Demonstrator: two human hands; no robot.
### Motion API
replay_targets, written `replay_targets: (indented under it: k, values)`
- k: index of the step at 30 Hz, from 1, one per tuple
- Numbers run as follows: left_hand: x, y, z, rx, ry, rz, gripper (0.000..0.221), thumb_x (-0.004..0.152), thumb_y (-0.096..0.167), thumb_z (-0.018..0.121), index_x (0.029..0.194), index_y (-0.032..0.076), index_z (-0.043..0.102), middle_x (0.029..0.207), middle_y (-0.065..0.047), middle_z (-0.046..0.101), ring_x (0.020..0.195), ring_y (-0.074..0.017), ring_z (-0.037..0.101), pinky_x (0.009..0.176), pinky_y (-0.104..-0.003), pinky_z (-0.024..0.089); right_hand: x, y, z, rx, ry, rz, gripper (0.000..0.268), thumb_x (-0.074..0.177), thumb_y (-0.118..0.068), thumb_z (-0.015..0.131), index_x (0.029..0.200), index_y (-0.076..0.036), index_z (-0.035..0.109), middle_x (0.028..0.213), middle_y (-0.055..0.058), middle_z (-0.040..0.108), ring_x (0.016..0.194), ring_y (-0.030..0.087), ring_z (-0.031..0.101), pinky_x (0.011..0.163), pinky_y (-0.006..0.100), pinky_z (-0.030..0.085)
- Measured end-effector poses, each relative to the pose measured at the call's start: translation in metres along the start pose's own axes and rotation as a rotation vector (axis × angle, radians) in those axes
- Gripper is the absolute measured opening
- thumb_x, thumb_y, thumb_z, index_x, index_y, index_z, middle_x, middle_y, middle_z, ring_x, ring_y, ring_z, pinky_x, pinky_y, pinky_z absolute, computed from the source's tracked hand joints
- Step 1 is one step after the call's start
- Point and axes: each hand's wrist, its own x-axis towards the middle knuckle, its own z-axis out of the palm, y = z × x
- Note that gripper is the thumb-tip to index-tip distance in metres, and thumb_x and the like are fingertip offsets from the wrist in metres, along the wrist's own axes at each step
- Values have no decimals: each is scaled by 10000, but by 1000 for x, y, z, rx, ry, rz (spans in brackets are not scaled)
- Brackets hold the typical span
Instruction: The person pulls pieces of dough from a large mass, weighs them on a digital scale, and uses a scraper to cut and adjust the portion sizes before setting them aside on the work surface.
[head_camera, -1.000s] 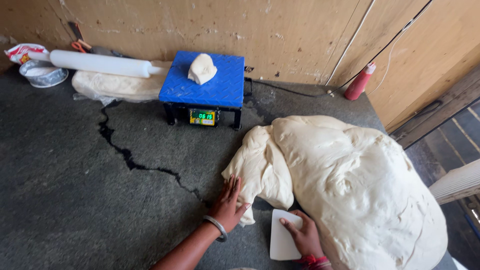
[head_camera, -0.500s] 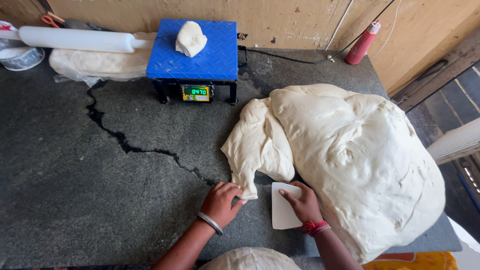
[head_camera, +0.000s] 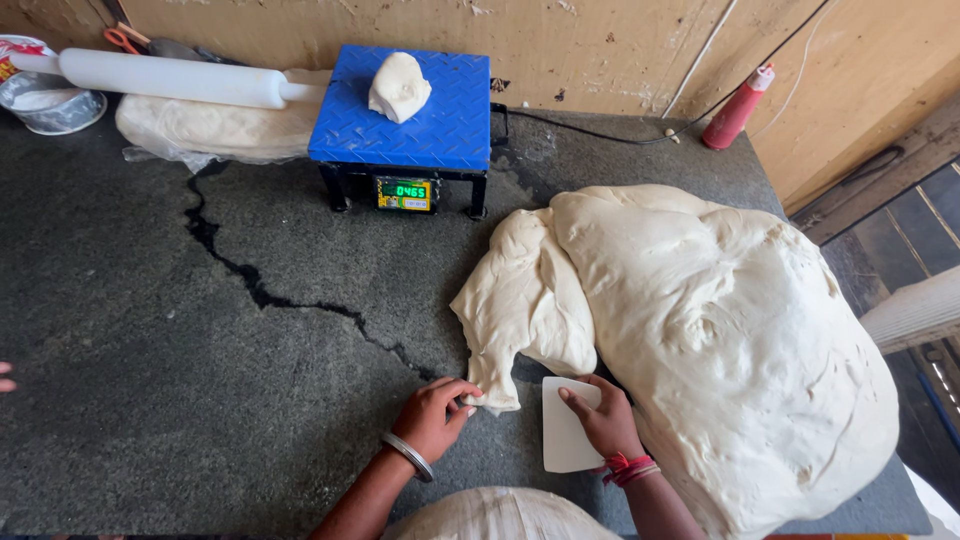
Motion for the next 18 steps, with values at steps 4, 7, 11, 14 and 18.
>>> replay_targets:
  k: [4,7,11,14,18]
  values:
    - [2,7,-2,94,134,66,280,785,123,776,1061,121,726,1049,-58,745,938,-268,683,820,-395,550,2,4,2,2,27,16,417,820,-334,795,1039,14,721,778,123,780,672,191,749,636,345,596]
    - [21,19,-21,294,410,238,393,733,134,819,1098,80,685,1101,-72,759,1163,-381,533,950,-502,439,0,2,4,51,61,1,455,791,-326,809,1092,-9,685,804,98,780,699,175,759,637,343,607]
    - [115,17,-87,342,609,335,431,869,153,748,1270,83,603,1113,-50,727,1265,-311,541,1142,-519,367,3,-4,0,-92,40,37,438,812,-341,801,1060,13,730,774,143,790,688,189,750,661,347,594]
    - [202,5,-140,355,793,485,404,845,146,777,1197,86,586,1214,-135,674,1223,-348,564,1086,-513,393,12,8,1,-117,43,28,457,806,-343,813,1079,14,729,816,138,804,739,186,767,706,345,599]
    - [324,-37,-178,284,904,319,536,818,318,863,1201,70,582,1163,-213,639,1118,-424,557,967,-500,422,35,59,1,-6,48,-129,449,782,-314,843,1071,18,749,868,126,824,822,174,764,764,332,596]
